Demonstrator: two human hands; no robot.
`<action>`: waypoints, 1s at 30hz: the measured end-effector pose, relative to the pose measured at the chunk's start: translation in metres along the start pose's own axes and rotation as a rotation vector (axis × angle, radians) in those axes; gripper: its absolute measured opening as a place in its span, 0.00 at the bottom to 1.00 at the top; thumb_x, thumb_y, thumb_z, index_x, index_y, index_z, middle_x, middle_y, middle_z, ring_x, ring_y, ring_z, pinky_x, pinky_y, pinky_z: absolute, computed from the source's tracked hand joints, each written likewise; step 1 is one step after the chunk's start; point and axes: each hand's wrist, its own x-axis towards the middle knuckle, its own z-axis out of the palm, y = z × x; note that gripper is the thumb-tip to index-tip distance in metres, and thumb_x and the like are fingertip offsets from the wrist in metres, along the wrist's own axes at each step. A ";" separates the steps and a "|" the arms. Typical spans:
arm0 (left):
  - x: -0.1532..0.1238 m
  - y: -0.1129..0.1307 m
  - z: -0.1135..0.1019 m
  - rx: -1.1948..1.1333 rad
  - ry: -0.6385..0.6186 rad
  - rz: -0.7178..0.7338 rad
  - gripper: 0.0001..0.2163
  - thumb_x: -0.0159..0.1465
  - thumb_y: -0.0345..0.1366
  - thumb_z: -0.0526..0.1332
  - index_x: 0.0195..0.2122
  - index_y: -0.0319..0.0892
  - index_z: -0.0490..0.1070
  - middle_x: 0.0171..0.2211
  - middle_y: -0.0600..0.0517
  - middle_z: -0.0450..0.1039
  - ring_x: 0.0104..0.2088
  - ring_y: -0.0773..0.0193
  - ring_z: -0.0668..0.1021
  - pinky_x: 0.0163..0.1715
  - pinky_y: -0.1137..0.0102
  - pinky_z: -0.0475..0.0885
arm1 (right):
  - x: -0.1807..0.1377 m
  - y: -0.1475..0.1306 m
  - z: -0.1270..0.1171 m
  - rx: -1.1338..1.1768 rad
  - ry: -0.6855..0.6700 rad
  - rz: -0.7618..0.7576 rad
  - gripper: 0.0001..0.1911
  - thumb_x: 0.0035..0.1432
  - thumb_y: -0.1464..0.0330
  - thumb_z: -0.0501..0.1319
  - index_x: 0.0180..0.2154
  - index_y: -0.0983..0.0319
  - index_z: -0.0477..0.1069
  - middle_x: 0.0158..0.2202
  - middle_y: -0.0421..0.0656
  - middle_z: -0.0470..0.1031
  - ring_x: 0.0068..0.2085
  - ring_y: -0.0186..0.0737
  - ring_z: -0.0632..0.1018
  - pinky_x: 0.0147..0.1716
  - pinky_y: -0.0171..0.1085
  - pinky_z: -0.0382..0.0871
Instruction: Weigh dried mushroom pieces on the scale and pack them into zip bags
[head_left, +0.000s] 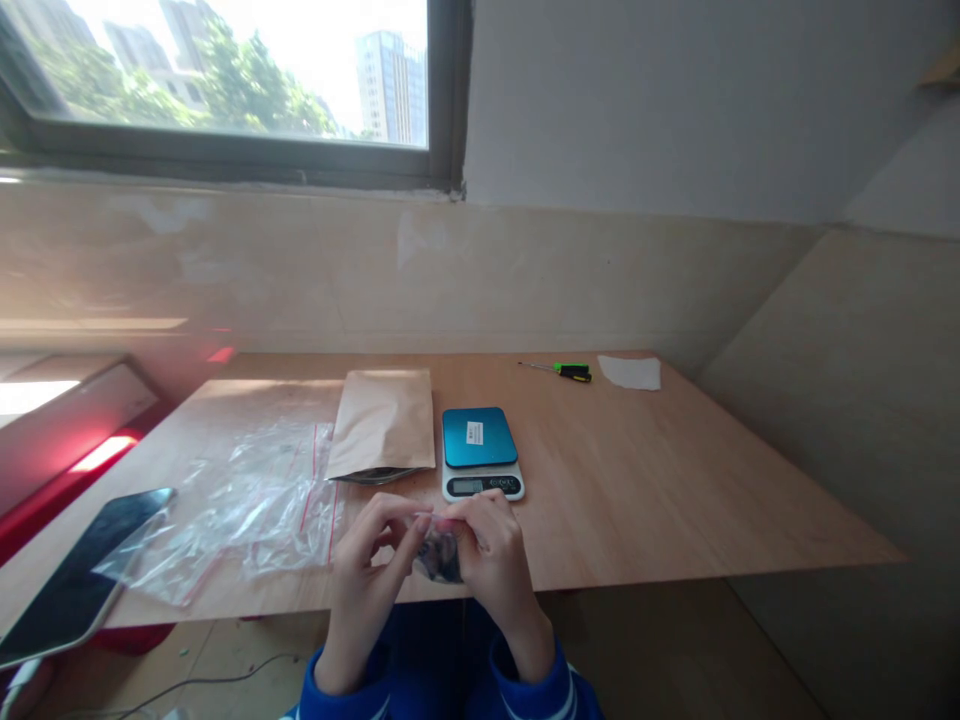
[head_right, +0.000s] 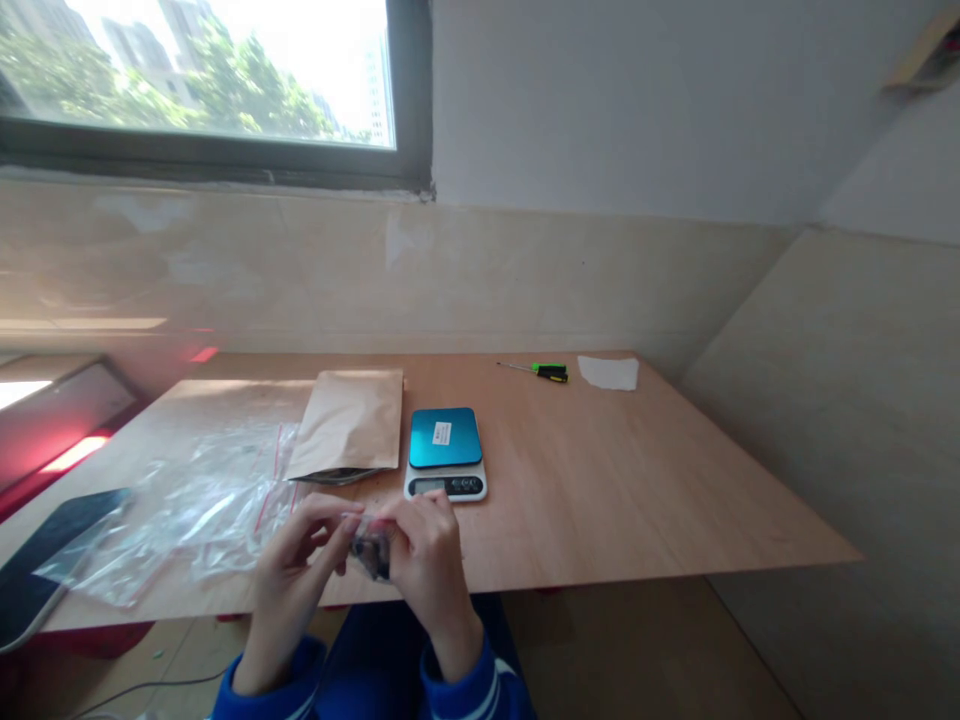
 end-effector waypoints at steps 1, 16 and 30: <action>0.000 -0.001 0.001 -0.001 -0.007 0.004 0.02 0.63 0.34 0.61 0.36 0.44 0.74 0.29 0.55 0.71 0.27 0.70 0.74 0.24 0.76 0.71 | 0.000 0.000 -0.001 0.000 0.006 -0.003 0.15 0.67 0.72 0.53 0.28 0.60 0.70 0.24 0.39 0.76 0.27 0.37 0.73 0.33 0.37 0.63; -0.003 -0.005 0.001 -0.001 0.117 0.016 0.03 0.63 0.33 0.62 0.37 0.44 0.75 0.29 0.54 0.70 0.24 0.70 0.72 0.18 0.76 0.69 | 0.000 0.007 -0.003 0.048 -0.102 0.060 0.16 0.67 0.71 0.53 0.27 0.59 0.72 0.24 0.38 0.77 0.27 0.36 0.73 0.32 0.37 0.62; -0.002 -0.007 -0.005 0.070 0.174 0.025 0.03 0.62 0.34 0.63 0.36 0.44 0.75 0.29 0.55 0.70 0.24 0.71 0.72 0.22 0.76 0.68 | -0.001 0.016 -0.001 -0.008 -0.140 0.067 0.16 0.66 0.60 0.56 0.31 0.59 0.76 0.25 0.40 0.77 0.29 0.37 0.74 0.32 0.37 0.62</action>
